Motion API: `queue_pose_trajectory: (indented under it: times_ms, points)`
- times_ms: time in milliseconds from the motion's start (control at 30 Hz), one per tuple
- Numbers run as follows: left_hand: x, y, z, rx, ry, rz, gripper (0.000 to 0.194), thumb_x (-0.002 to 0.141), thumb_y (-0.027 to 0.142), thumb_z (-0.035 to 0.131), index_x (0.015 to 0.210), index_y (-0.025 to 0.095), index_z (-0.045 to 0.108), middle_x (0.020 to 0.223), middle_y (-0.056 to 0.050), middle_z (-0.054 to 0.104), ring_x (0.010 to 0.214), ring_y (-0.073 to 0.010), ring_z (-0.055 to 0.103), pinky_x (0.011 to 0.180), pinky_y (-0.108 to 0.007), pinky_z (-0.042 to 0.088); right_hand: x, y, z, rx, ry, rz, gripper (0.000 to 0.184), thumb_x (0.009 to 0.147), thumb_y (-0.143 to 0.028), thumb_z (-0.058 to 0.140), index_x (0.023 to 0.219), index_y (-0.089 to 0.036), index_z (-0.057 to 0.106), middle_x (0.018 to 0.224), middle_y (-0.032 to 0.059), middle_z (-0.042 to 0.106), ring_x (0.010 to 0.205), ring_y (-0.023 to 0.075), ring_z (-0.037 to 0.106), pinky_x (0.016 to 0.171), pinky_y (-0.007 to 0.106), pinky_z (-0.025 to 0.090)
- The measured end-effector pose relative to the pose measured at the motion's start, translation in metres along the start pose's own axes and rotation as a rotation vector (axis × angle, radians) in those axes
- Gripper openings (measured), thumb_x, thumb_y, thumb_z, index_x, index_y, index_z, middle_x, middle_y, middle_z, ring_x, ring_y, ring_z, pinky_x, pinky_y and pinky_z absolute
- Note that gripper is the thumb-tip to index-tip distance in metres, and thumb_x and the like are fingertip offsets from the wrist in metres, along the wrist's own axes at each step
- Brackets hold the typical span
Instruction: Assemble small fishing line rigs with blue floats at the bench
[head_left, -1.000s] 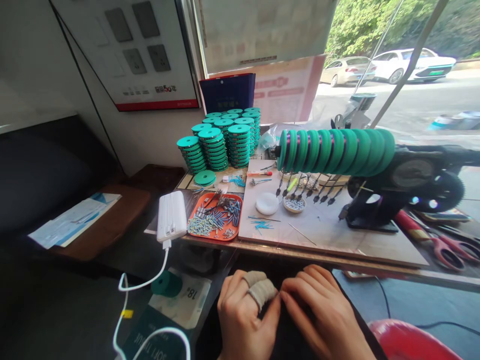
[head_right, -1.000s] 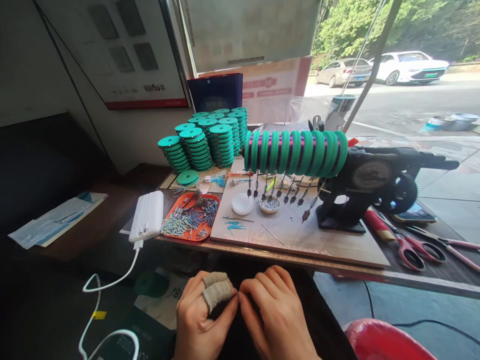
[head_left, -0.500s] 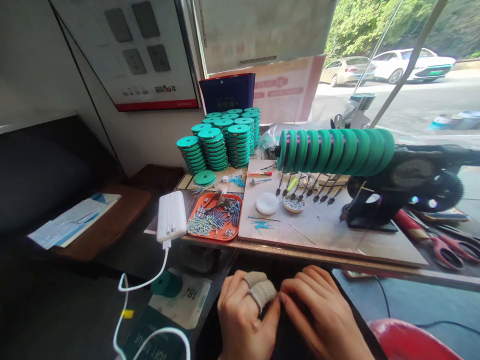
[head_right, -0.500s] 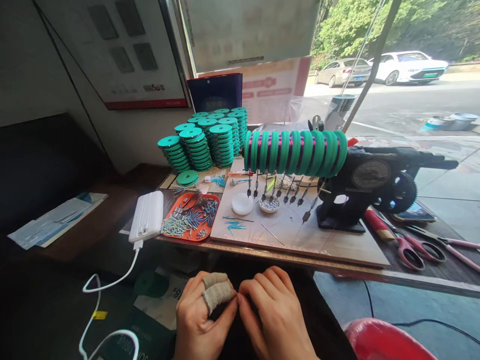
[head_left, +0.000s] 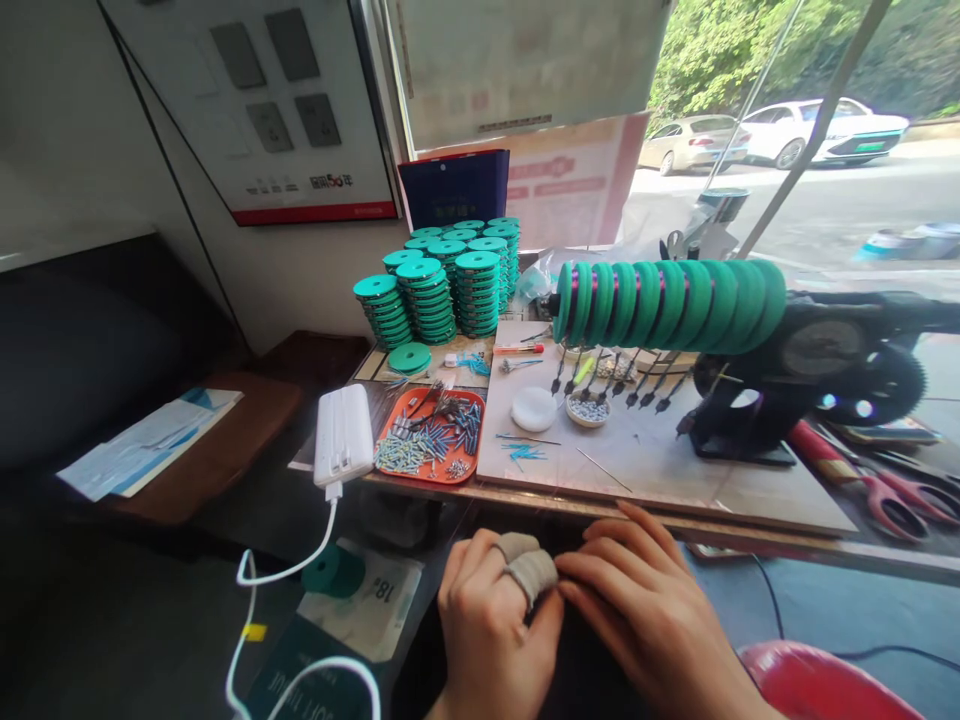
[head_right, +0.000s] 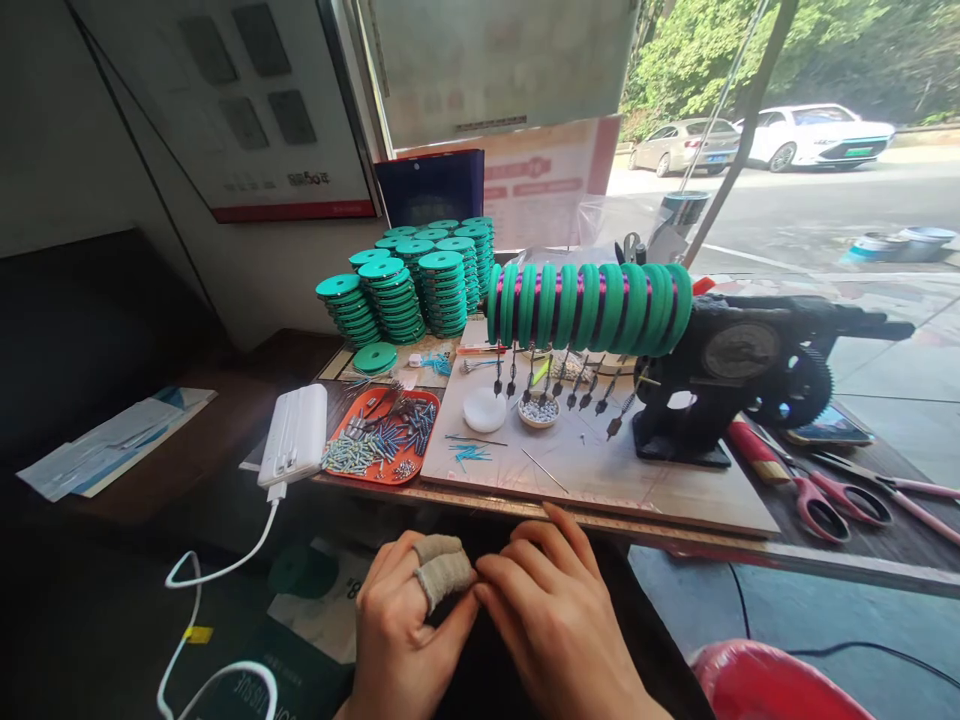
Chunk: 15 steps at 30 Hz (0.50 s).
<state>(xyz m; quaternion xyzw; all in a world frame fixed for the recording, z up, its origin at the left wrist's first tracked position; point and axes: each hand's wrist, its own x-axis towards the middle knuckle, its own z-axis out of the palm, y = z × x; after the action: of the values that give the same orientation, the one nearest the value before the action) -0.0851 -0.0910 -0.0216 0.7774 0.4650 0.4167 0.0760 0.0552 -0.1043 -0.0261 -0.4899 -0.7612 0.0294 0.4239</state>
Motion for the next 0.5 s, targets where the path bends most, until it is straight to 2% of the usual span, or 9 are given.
queue_pose_trajectory:
  times_ms: [100,300,400,500]
  points:
    - [0.01,0.003,0.0,0.054,-0.056,0.013,0.013,0.064,0.008,0.067,0.066,0.021,0.065,0.068,0.001,0.068,0.064,-0.0173,0.057,0.06,-0.03,0.04,0.005,0.006,-0.005,-0.014,-0.014,0.021,0.012,0.085,-0.022,0.049,0.088,-0.022,0.061,0.075,-0.0013,0.065,0.088,0.0205,0.055,0.098,0.041,0.027]
    - [0.019,0.005,0.002,0.103,-0.1,0.031,0.014,0.063,0.007,0.069,0.063,0.02,0.063,0.067,0.001,0.068,0.065,-0.0177,0.057,0.064,-0.033,0.04,0.012,0.012,-0.011,-0.062,-0.079,-0.023,0.017,0.086,-0.017,0.046,0.075,-0.021,0.058,0.068,-0.0007,0.058,0.08,0.0189,0.053,0.1,0.043,0.027]
    - [0.021,0.006,0.004,0.132,-0.092,0.041,0.018,0.061,0.004,0.07,0.063,0.02,0.062,0.065,0.001,0.067,0.064,-0.018,0.056,0.063,-0.033,0.04,0.012,0.013,-0.01,-0.072,-0.077,-0.038,0.021,0.088,-0.019,0.043,0.074,-0.02,0.058,0.067,0.0,0.057,0.077,0.0187,0.051,0.1,0.043,0.027]
    - [0.024,0.008,0.003,0.152,-0.089,0.051,0.019,0.058,0.003,0.071,0.062,0.02,0.061,0.064,0.001,0.066,0.064,-0.0184,0.056,0.063,-0.033,0.04,0.012,0.014,-0.01,-0.051,-0.076,0.003,0.013,0.086,-0.019,0.047,0.081,-0.02,0.059,0.073,0.0004,0.059,0.082,0.0194,0.051,0.1,0.043,0.025]
